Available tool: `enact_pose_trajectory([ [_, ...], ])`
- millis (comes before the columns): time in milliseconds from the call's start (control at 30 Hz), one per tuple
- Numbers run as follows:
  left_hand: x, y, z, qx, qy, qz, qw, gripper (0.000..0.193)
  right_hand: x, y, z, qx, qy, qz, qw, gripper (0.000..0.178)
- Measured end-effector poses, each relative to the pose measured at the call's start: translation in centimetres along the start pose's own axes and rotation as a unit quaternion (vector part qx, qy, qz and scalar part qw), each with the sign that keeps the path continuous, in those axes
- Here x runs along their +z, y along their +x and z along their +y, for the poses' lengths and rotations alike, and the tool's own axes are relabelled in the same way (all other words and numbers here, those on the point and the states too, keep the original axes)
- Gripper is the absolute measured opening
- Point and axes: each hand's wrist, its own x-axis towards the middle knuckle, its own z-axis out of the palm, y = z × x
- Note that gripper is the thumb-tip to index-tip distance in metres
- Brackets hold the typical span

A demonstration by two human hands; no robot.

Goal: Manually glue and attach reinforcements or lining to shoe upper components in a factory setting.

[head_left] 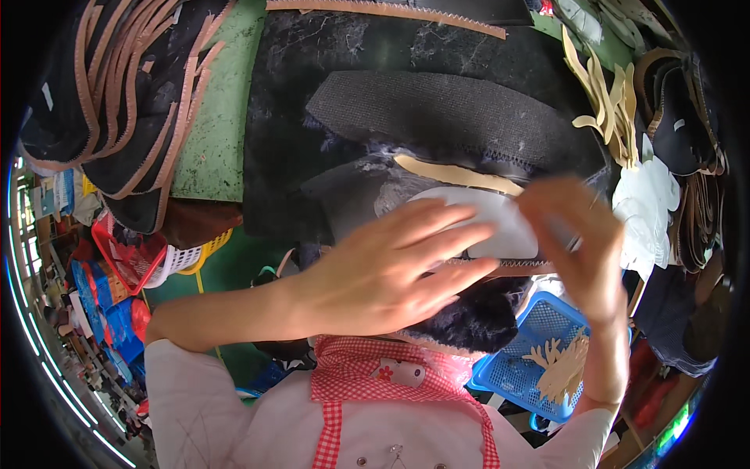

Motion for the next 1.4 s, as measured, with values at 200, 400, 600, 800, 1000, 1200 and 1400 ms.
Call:
enact_pose_trajectory([
  [200, 3.0, 1.9, -0.4, -0.062, 0.097, -0.063, 0.991, 0.081, 0.4, 5.9, 4.8, -0.016, -0.168, 0.103, 0.98, 0.038],
  [400, 3.1, 1.6, 0.4, -0.069, 0.196, -0.075, 0.975, 0.044, -2.0, 5.3, -1.7, 0.037, -0.143, -0.194, 0.97, 0.021],
  [600, 3.7, -0.7, -0.8, -0.055, 0.109, -0.109, 0.987, 0.04, 4.1, -2.6, -1.8, 0.056, -0.111, -0.054, 0.991, 0.011],
  [800, -4.4, -2.8, -7.1, -0.155, 0.109, 0.076, 0.979, 0.062, 5.1, -3.6, -1.5, 0.088, -0.006, -0.049, 0.995, 0.031],
  [1000, -4.0, 0.6, -10.4, -0.137, -0.102, 0.046, 0.984, 0.022, 4.3, -1.0, 0.1, 0.104, 0.127, -0.03, 0.986, 0.054],
  [1200, -5.9, 2.5, -13.5, 0.091, 0.0, 0.049, 0.995, 0.023, 5.4, -1.3, -1.4, 0.075, 0.013, -0.039, 0.996, 0.061],
  [1400, -7.3, 1.8, -15.8, 0.122, 0.037, 0.01, 0.992, 0.031, 6.2, -0.8, -2.0, 0.048, -0.08, -0.048, 0.994, 0.059],
])
